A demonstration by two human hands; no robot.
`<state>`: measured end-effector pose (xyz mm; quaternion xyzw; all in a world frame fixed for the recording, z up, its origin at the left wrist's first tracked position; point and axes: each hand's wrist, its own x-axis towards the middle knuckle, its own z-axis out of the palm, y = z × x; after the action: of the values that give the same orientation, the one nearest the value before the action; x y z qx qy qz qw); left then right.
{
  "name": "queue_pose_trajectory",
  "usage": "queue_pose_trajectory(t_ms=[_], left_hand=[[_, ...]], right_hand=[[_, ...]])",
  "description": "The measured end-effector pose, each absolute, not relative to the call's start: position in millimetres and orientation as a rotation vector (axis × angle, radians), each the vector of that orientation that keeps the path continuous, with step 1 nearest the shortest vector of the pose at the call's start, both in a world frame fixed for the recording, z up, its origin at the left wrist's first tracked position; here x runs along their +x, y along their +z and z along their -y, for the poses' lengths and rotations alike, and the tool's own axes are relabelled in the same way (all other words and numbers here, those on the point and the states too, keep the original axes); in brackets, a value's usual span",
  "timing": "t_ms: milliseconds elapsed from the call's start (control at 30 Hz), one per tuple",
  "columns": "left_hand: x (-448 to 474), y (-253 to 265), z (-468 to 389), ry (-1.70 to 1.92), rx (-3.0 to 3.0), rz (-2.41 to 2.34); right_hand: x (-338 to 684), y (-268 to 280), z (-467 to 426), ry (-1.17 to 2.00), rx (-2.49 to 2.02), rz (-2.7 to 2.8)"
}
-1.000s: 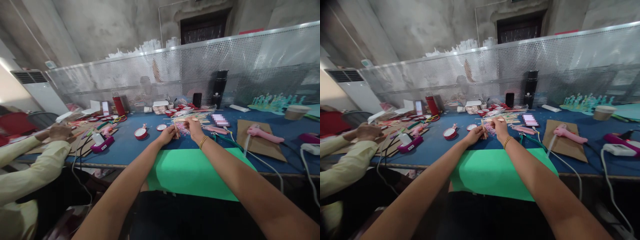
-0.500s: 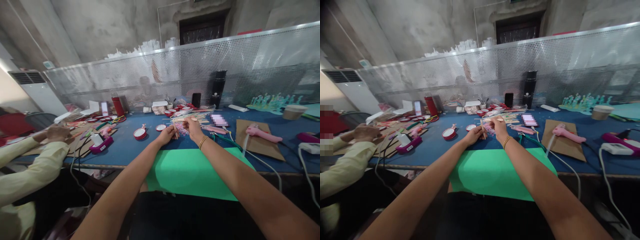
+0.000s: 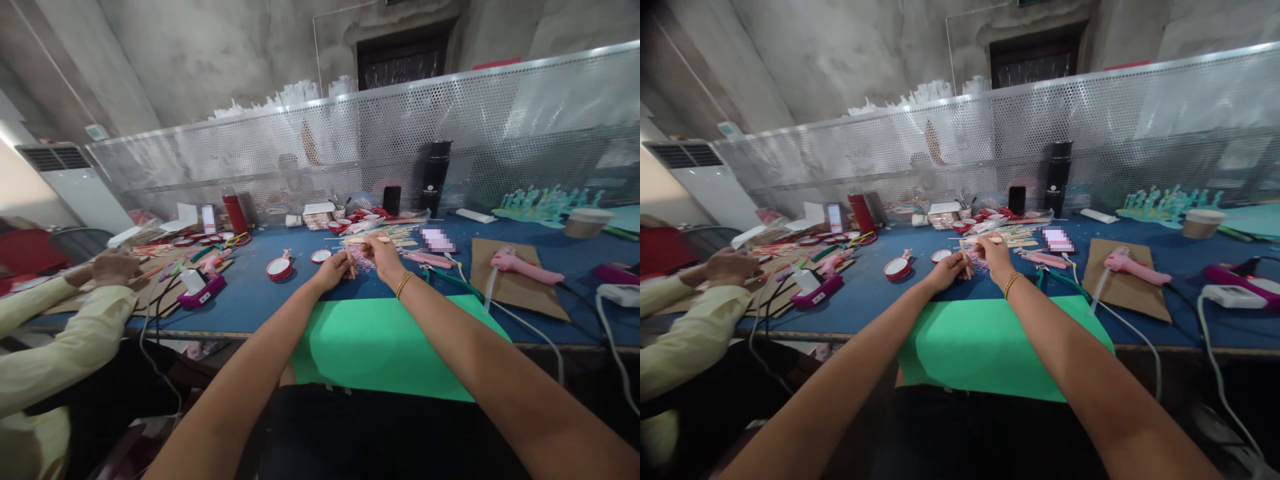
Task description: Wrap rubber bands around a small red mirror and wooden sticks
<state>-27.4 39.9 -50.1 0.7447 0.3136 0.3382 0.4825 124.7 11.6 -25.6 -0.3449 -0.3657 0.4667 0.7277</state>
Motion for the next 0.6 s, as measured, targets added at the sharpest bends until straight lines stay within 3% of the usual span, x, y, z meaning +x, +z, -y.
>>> queue_pose_trajectory(t_ms=[600], left_hand=[[-29.5,-48.0,-37.6,0.826,1.832,-0.755]], right_hand=[[122.8,-25.5,-11.1,1.062,-0.733,0.809]])
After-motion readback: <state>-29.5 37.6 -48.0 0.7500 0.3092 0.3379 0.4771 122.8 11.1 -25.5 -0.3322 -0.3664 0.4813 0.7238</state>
